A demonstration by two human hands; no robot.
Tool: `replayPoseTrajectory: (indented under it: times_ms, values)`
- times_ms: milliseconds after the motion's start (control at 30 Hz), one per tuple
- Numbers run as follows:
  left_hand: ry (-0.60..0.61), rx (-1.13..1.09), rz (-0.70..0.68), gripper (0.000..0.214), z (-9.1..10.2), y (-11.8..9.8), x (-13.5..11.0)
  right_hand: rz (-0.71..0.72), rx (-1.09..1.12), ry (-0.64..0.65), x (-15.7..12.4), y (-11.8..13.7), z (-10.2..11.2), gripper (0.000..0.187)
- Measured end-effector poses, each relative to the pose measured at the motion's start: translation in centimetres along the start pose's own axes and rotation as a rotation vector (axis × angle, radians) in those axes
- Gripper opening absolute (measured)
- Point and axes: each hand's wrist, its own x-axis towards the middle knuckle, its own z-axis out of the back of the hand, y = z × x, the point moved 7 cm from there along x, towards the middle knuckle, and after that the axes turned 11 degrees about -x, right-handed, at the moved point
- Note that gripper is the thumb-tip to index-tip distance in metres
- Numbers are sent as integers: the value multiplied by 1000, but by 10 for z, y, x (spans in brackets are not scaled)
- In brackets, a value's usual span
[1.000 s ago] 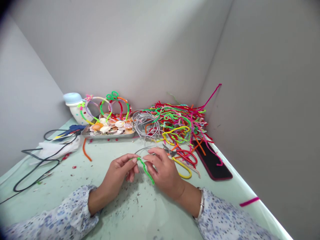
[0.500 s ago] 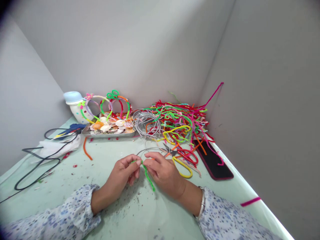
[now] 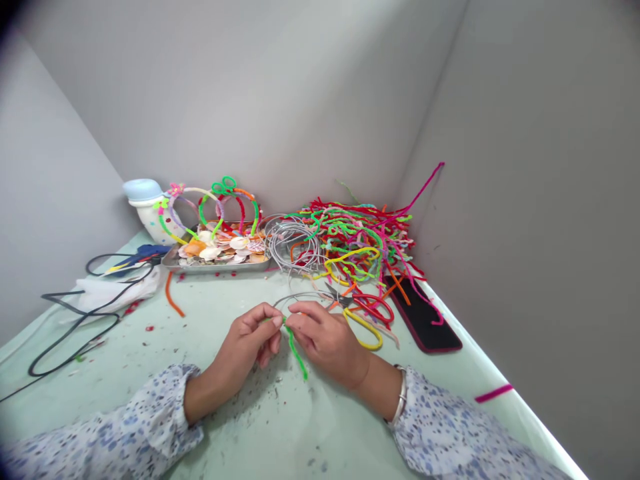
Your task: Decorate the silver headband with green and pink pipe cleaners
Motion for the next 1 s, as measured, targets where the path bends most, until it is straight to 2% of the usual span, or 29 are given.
replayPoseTrajectory:
  times_ms: [467,633,1000]
  values:
    - [8,23,-19,19,-1,-3,-2,-94,165,-3,7,2,4,17]
    - [16,29,-20,18,-1,-2,-2,-186,146,29,7,-1,3,13]
    - [49,89,-99,19,-1,-3,-3,-251,151,66,4,-3,1,8]
